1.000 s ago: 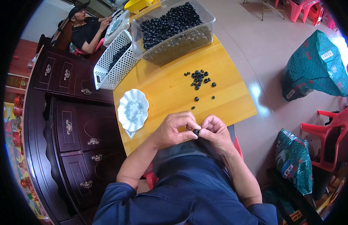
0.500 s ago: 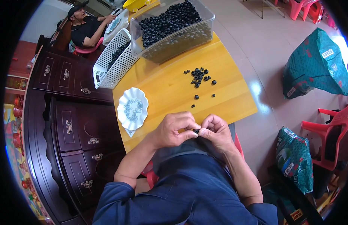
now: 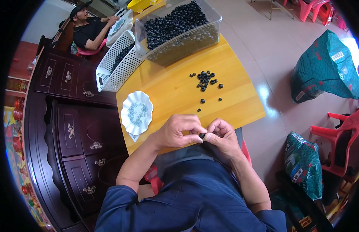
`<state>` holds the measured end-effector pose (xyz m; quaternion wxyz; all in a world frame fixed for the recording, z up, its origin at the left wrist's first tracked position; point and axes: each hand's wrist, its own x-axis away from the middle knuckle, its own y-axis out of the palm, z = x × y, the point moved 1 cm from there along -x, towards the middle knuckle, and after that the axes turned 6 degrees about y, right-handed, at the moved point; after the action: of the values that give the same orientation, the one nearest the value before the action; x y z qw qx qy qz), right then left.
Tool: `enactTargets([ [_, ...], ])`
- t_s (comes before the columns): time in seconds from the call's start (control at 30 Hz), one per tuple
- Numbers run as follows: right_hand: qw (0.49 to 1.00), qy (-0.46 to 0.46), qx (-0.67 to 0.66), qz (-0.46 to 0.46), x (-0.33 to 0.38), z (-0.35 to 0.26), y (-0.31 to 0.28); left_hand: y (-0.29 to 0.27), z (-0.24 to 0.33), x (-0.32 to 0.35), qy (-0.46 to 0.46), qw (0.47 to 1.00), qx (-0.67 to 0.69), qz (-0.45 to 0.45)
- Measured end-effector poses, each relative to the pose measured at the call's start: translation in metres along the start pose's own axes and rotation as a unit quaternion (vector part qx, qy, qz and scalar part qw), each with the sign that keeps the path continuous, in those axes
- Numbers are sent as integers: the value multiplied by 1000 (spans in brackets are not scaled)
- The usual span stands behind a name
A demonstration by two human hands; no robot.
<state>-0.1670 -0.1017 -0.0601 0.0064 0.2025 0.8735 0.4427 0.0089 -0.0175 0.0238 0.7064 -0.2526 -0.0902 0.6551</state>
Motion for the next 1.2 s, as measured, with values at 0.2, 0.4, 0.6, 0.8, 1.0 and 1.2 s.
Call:
enactTargets([
  [0.2, 1000, 17, 0, -1, 1, 2, -1, -2, -1, 0, -8, 1000, -1, -15],
  [0.4, 1000, 10, -9, 10, 1, 4, -1, -3, 1, -7, 2, 999, -29, -29],
  [0.6, 1000, 8, 0, 16, 0, 7, -4, -1, -1, -7, 19, 999, -33, -15],
  [0.8, 999, -11, 9, 32, 0, 3, -5, 0, 7, -13, 22, 994, -102, -27],
  [1.0, 999, -29, 31, 26, -3, 6, -7, 0, 6, -11, 72, 979, -185, -39],
  [1.2, 1000, -2, 14, 23, -2, 5, -5, -1, 3, -8, 62, 987, -147, -24],
])
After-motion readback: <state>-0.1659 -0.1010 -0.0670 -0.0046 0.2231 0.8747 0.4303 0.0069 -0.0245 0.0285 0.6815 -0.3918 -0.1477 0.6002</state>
